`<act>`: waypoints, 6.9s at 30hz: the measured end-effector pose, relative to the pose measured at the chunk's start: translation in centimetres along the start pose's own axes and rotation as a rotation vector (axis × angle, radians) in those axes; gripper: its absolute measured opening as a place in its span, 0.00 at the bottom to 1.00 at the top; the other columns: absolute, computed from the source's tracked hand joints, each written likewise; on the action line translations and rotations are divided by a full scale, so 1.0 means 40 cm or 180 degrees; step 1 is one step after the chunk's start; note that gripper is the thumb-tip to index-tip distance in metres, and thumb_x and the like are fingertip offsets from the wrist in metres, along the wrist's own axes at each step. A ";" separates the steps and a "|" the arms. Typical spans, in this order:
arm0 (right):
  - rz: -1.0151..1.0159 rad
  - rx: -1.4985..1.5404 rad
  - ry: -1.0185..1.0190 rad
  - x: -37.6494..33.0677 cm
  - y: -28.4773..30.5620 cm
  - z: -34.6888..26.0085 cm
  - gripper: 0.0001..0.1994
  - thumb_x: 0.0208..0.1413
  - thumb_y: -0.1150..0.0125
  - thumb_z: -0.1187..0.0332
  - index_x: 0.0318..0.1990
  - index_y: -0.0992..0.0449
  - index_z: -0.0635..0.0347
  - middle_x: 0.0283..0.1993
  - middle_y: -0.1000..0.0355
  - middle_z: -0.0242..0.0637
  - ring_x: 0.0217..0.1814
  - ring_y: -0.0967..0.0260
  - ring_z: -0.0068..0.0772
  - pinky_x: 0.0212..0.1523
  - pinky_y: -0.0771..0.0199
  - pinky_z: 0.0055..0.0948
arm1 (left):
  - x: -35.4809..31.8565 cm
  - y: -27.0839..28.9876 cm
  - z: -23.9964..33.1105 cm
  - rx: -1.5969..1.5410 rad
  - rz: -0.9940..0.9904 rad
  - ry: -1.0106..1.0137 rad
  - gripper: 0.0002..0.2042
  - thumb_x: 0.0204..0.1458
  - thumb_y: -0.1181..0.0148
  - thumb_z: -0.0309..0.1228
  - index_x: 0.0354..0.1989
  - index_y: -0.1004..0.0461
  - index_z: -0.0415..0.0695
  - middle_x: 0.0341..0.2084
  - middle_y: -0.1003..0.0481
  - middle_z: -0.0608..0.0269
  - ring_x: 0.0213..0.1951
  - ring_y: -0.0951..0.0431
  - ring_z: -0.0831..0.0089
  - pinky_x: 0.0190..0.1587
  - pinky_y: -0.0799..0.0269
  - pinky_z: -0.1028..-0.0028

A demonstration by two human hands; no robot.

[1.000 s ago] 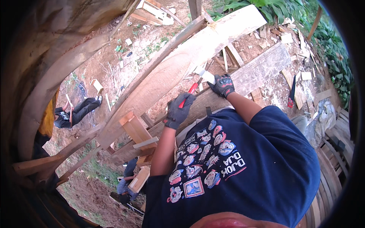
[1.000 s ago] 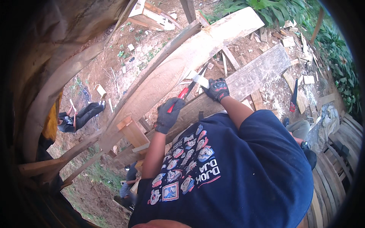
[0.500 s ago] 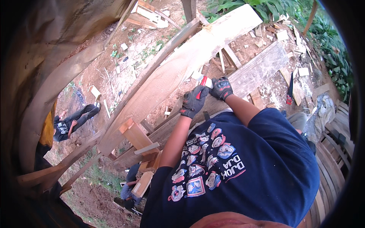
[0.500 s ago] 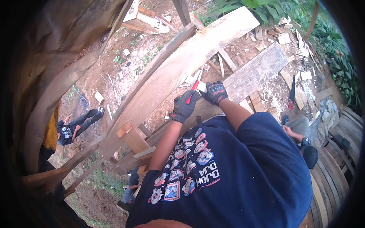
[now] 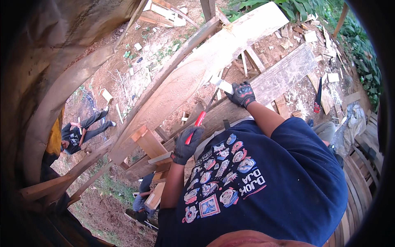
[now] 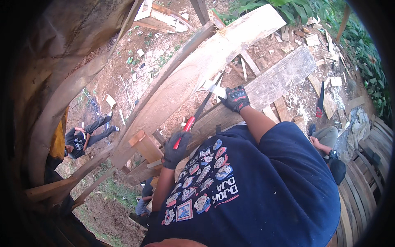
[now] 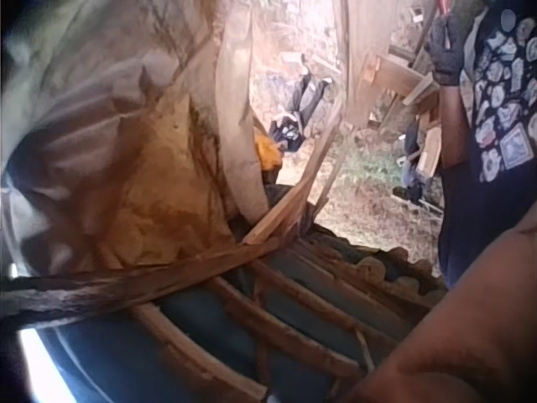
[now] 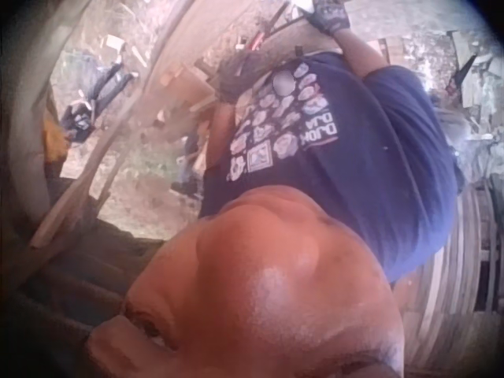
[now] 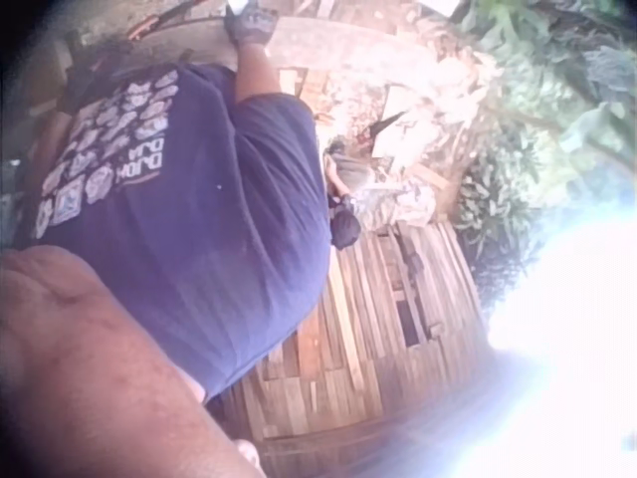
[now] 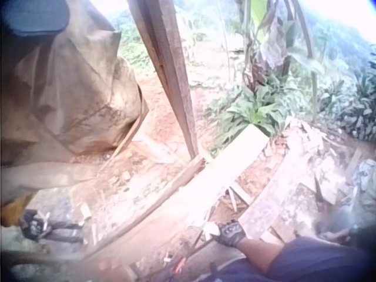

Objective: The person uses a hand saw to cut a small piece of wood that is clamped to a larger wooden beam. They hold the wood steady with one hand while sawing with the other, then remove the cut piece.

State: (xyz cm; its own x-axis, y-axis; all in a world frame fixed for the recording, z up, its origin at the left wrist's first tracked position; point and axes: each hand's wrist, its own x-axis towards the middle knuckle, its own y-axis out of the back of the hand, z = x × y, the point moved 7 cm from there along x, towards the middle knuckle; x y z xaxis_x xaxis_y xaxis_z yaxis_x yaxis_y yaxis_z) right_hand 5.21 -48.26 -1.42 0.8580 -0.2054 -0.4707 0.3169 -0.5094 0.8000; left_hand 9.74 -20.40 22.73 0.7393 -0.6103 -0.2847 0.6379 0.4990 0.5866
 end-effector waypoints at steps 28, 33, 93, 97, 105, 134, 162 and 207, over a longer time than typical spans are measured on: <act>-0.0050 0.0042 0.0242 -0.011 -0.004 -0.031 0.25 0.65 0.42 0.42 0.50 0.21 0.56 0.43 0.14 0.49 0.49 0.15 0.51 0.64 0.30 0.53 | 0.213 -0.236 -0.009 0.0041 -0.0020 0.0020 0.13 0.68 0.36 0.42 0.49 0.17 0.45 0.42 0.15 0.51 0.44 0.13 0.52 0.47 0.19 0.58; -0.0207 0.0349 -0.0282 0.025 0.002 -0.037 0.27 0.62 0.37 0.42 0.52 0.22 0.59 0.45 0.15 0.53 0.52 0.16 0.54 0.61 0.26 0.52 | 0.266 -0.243 0.011 -0.0136 -0.0271 0.0094 0.12 0.67 0.35 0.42 0.48 0.17 0.47 0.39 0.15 0.52 0.42 0.13 0.51 0.46 0.20 0.56; -0.0037 0.0560 -0.0275 0.065 -0.002 -0.042 0.22 0.60 0.36 0.49 0.50 0.18 0.57 0.47 0.16 0.52 0.51 0.17 0.56 0.54 0.19 0.52 | 0.247 -0.264 -0.054 -0.0010 -0.0091 -0.0134 0.09 0.67 0.34 0.37 0.46 0.16 0.45 0.41 0.15 0.51 0.42 0.13 0.52 0.45 0.18 0.57; -0.0155 0.0498 -0.0247 0.067 -0.011 -0.049 0.22 0.60 0.38 0.49 0.50 0.18 0.57 0.47 0.15 0.52 0.51 0.16 0.55 0.54 0.18 0.50 | 0.250 -0.245 -0.067 0.0006 -0.0016 -0.0210 0.10 0.67 0.34 0.38 0.46 0.16 0.45 0.40 0.16 0.51 0.42 0.13 0.54 0.46 0.19 0.60; -0.0255 0.0271 0.0042 0.072 -0.025 -0.076 0.22 0.62 0.39 0.49 0.50 0.18 0.58 0.47 0.15 0.52 0.51 0.15 0.53 0.54 0.18 0.50 | 0.204 -0.228 -0.090 -0.0073 -0.0118 0.0257 0.12 0.68 0.35 0.40 0.49 0.17 0.45 0.40 0.15 0.47 0.43 0.12 0.50 0.46 0.18 0.56; -0.0108 0.0512 -0.0492 0.080 0.000 -0.024 0.21 0.61 0.39 0.49 0.49 0.19 0.57 0.45 0.15 0.52 0.49 0.16 0.56 0.52 0.18 0.53 | 0.107 -0.086 0.026 0.0081 -0.0154 -0.0316 0.10 0.65 0.31 0.36 0.49 0.17 0.45 0.40 0.15 0.51 0.41 0.12 0.51 0.43 0.18 0.58; 0.0011 0.0464 -0.0475 0.092 -0.018 -0.018 0.23 0.60 0.37 0.47 0.51 0.18 0.56 0.44 0.16 0.52 0.49 0.16 0.54 0.53 0.18 0.52 | 0.144 -0.124 0.120 0.0217 -0.0315 -0.0944 0.07 0.64 0.32 0.29 0.48 0.17 0.46 0.42 0.13 0.59 0.41 0.11 0.59 0.41 0.16 0.62; -0.0113 0.0590 -0.0585 0.089 0.004 -0.018 0.21 0.60 0.35 0.48 0.49 0.17 0.55 0.45 0.15 0.51 0.51 0.16 0.54 0.54 0.18 0.50 | 0.058 -0.029 -0.001 -0.0130 -0.0572 -0.0173 0.08 0.62 0.28 0.33 0.46 0.16 0.45 0.40 0.14 0.52 0.42 0.11 0.54 0.42 0.16 0.59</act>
State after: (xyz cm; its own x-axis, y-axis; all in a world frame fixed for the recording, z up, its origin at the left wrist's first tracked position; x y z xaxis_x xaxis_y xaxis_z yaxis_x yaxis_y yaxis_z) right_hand 8.63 -48.46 -2.71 0.7545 -0.3243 -0.5705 0.2516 -0.6600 0.7079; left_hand 10.72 -22.37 21.37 0.6007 -0.7236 -0.3399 0.7676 0.4030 0.4985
